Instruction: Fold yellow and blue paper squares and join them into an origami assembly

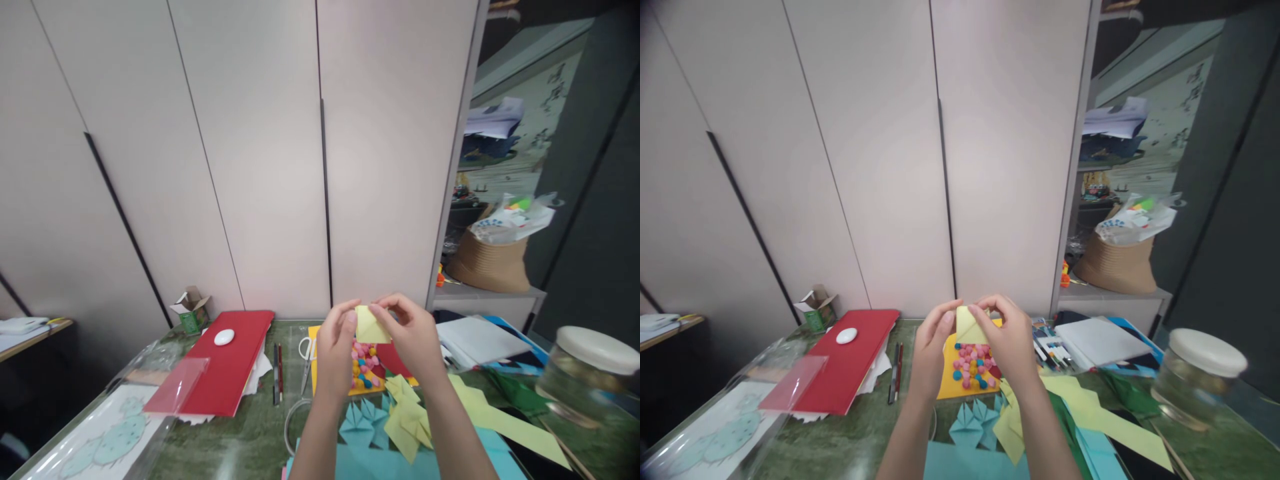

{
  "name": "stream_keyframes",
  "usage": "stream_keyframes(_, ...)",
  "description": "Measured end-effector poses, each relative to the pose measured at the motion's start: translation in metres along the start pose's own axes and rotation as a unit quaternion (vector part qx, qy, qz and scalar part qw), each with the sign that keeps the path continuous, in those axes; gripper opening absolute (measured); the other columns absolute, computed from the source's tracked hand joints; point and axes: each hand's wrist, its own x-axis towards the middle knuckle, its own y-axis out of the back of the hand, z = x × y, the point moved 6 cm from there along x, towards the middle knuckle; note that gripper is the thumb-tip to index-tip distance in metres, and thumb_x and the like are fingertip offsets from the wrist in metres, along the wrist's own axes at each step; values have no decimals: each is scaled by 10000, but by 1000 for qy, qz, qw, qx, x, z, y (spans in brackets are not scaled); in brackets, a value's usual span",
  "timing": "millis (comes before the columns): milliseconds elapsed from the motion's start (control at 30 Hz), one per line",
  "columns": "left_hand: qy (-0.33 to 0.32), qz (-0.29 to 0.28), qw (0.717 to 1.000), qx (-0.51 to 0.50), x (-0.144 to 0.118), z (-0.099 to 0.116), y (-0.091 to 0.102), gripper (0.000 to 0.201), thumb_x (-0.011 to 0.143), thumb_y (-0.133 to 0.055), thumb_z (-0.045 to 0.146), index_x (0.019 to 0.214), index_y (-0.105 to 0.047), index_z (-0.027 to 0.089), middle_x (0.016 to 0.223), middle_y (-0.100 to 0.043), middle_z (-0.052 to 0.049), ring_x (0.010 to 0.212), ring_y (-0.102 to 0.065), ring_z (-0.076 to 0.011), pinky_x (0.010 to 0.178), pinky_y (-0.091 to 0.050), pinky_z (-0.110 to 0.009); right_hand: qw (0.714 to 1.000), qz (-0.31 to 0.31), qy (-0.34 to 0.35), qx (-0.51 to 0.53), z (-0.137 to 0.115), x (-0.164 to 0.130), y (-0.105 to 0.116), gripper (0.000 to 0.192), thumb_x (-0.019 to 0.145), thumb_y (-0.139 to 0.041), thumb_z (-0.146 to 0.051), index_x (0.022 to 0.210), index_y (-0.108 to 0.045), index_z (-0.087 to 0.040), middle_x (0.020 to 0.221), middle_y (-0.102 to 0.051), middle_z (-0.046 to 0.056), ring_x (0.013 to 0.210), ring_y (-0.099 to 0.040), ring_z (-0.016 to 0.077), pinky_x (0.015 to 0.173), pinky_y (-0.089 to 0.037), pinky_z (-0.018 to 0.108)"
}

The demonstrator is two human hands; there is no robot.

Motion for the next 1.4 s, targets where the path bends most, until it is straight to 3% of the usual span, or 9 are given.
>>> stream_keyframes(133, 5, 22, 1000, -8, 2, 0, 0, 252, 676, -676, 238, 907, -652, 142, 865, -686, -98, 830, -625, -195, 755, -464, -278, 998, 10, 50, -42, -11, -4, -1, 141, 778, -588, -300, 681, -559, -201, 749, -605, 35, 766, -564, 188, 731, -418, 317)
stream_keyframes(267, 18, 37, 999, -18, 3, -1, 2, 204, 653, -691, 195, 846, -661, 134, 784, -692, -86, 760, -636, -172, 719, -479, -265, 998, 10, 58, -26, -12, -6, -4, 141, 774, -592, -293, 672, -562, -202, 748, -602, 37, 766, -564, 189, 729, -425, 317)
stream_keyframes(400, 16, 42, 998, -44, 2, 0, 4, 222, 650, -701, 195, 863, -666, 142, 802, -698, -80, 765, -638, -163, 722, -479, -254, 999, 10, 5, 49, -3, -4, -6, 146, 733, -632, -326, 781, -569, -204, 809, -612, 48, 818, -571, 202, 739, -445, 318)
stream_keyframes(533, 9, 71, 996, -58, 0, 1, 9, 213, 640, -708, 195, 845, -667, 152, 769, -691, -61, 735, -633, -155, 664, -475, -231, 985, -74, -69, 138, 0, -4, -17, 395, 679, -685, -344, 1022, -530, -224, 844, -627, 33, 797, -594, 189, 713, -468, 297)
stream_keyframes(633, -1, 82, 994, -67, -1, 2, 11, 204, 633, -713, 190, 827, -663, 153, 730, -679, -45, 700, -625, -142, 635, -467, -216, 972, -104, -106, 180, 0, -6, -21, 386, 673, -694, -348, 1003, -546, -212, 812, -643, 28, 777, -603, 182, 690, -468, 282)
stream_keyframes(900, -3, 78, 994, -76, -3, 2, 10, 204, 637, -716, 202, 821, -641, 155, 691, -657, -23, 671, -612, -125, 627, -457, -205, 965, -58, -132, 220, 0, -8, -20, 368, 651, -724, -299, 966, -560, -204, 732, -629, 4, 688, -576, 142, 630, -441, 249)
stream_keyframes(1400, 4, 88, 993, -74, -5, 1, 11, 221, 631, -720, 213, 811, -611, 144, 653, -641, -8, 629, -598, -107, 597, -445, -190, 963, -32, -120, 239, -7, -8, -17, 374, 654, -718, -244, 988, -563, -183, 587, -519, -58, 568, -498, 92, 557, -410, 216)
